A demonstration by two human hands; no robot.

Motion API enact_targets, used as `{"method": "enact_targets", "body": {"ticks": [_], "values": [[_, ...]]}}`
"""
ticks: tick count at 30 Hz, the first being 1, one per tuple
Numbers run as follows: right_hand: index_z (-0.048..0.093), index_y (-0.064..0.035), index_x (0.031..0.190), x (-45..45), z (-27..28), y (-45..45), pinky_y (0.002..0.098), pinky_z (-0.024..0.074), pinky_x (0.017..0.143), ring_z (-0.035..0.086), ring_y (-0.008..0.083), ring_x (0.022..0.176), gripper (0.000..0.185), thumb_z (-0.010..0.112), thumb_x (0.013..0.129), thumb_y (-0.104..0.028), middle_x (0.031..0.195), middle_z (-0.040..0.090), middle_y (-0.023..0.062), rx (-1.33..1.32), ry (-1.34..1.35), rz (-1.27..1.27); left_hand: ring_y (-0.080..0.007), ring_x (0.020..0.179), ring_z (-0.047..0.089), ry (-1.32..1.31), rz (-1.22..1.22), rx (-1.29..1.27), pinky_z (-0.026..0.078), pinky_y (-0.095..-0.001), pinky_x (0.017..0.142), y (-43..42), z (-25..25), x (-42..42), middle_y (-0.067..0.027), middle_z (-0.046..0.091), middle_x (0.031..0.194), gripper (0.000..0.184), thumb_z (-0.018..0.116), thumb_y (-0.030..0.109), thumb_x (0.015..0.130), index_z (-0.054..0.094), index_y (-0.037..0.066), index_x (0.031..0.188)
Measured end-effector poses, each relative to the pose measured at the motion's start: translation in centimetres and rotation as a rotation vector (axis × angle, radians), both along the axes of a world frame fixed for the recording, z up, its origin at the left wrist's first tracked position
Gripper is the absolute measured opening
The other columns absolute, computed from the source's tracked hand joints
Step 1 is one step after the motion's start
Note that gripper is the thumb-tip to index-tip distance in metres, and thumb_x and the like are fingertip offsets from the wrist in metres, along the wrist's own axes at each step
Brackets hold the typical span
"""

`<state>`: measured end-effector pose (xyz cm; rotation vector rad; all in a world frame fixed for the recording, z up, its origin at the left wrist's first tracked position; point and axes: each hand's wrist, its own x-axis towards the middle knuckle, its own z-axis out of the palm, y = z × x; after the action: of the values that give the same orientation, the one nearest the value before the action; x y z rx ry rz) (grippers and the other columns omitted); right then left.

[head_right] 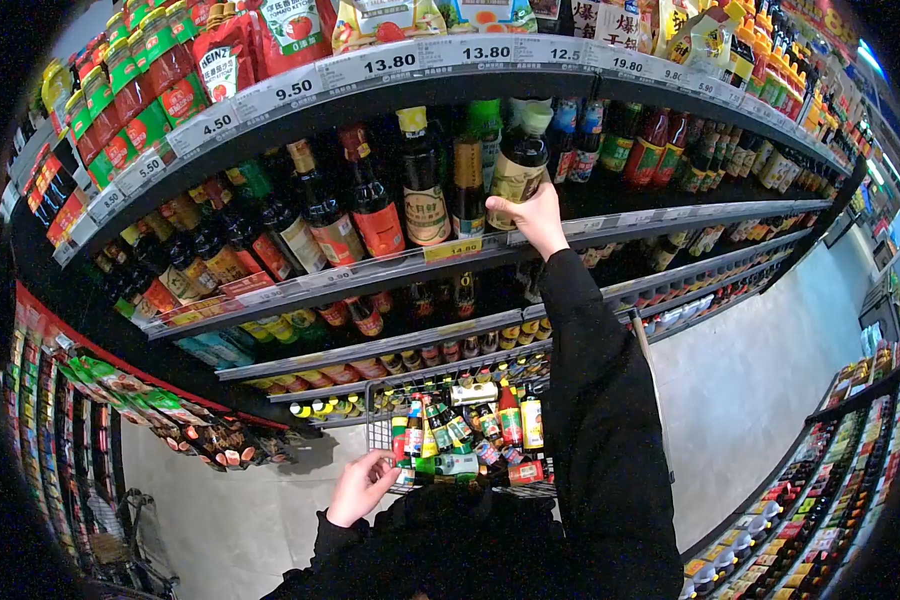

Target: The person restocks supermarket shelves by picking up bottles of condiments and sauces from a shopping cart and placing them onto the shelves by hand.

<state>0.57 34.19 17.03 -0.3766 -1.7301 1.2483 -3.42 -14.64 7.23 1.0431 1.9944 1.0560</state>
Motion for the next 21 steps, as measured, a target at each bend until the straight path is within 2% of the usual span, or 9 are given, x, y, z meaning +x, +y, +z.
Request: {"method": "enact_targets", "body": {"ticks": [2,5,6,7,13,14,18,21], "values": [[0.050,0.0002,0.123,-0.2,-0.1,0.7,0.0345,0.0491,0.091,0.062,0.0190,0.105,0.078,0.091,0.064,-0.030,0.114,0.064,0.0108,0.045,-0.112,-0.023,-0.0160,0.064,0.061,-0.013,0.006,0.005,0.049,-0.0291,0.061,0.0,-0.1,0.1,-0.0065,0.062,0.072,0.023,0.069,0.013,0.086,0.064,0.000,0.105],[0.048,0.0007,0.127,-0.5,-0.2,1.3,0.0347,0.0476,0.094,0.060,0.0205,0.109,0.083,0.091,0.064,-0.032,0.118,0.063,0.0117,0.094,-0.126,-0.038,-0.0156,0.064,0.061,-0.028,0.008,0.014,0.048,-0.0288,0.061,0.1,-0.6,0.0,-0.0064,0.062,0.072,0.024,0.069,0.012,0.086,0.063,-0.001,0.105],[0.053,0.0027,0.122,-0.8,-0.4,1.1,0.0324,0.0501,0.089,0.063,0.0170,0.102,0.066,0.087,0.071,-0.021,0.114,0.066,0.0099,0.160,-0.026,-0.062,-0.0153,0.064,0.061,-0.030,0.002,0.019,0.048,-0.0285,0.061,0.1,-0.8,0.0,-0.0063,0.062,0.072,0.024,0.069,0.012,0.086,0.063,-0.001,0.106],[0.047,0.0015,0.127,-0.6,-0.3,1.2,0.0334,0.0483,0.093,0.061,0.0186,0.108,0.074,0.088,0.070,-0.022,0.119,0.063,0.0106,0.166,-0.091,-0.050,-0.0153,0.064,0.061,-0.037,0.000,0.010,0.048,-0.0285,0.061,0.2,-1.0,-0.1,-0.0063,0.062,0.072,0.024,0.069,0.012,0.086,0.063,-0.001,0.106],[0.048,0.0016,0.125,-0.8,-0.6,1.3,0.0338,0.0474,0.095,0.060,0.0188,0.109,0.073,0.088,0.071,-0.026,0.119,0.062,0.0111,0.111,-0.122,-0.021,-0.0145,0.064,0.060,-0.049,-0.001,0.012,0.048,-0.0280,0.060,0.7,-1.5,-0.6,-0.0064,0.061,0.072,0.023,0.068,0.010,0.086,0.063,-0.002,0.105],[0.046,0.0020,0.129,-0.8,-0.6,1.3,0.0338,0.0469,0.095,0.059,0.0199,0.111,0.083,0.090,0.066,-0.032,0.121,0.062,0.0119,0.064,-0.138,-0.004,-0.0145,0.064,0.060,-0.058,-0.003,0.004,0.048,-0.0280,0.060,0.8,-1.5,-0.6,-0.0064,0.061,0.072,0.023,0.068,0.010,0.086,0.063,-0.002,0.105],[0.049,0.0019,0.126,-0.8,-1.1,1.3,0.0340,0.0476,0.094,0.060,0.0209,0.108,0.075,0.087,0.071,-0.031,0.118,0.063,0.0123,0.043,-0.150,-0.002,-0.0145,0.063,0.059,-0.063,-0.022,0.009,0.047,-0.0283,0.060,1.4,-1.7,-0.7,-0.0067,0.061,0.071,0.022,0.069,0.010,0.086,0.062,-0.001,0.103],[0.047,0.0013,0.128,-0.5,-1.3,1.5,0.0351,0.0454,0.097,0.059,0.0214,0.111,0.074,0.082,0.076,-0.039,0.120,0.061,0.0141,0.071,-0.279,-0.033,-0.0156,0.062,0.059,-0.064,-0.035,-0.015,0.047,-0.0287,0.061,1.9,-1.5,-0.7,-0.0070,0.060,0.070,0.022,0.068,0.010,0.086,0.062,-0.001,0.104]]}}
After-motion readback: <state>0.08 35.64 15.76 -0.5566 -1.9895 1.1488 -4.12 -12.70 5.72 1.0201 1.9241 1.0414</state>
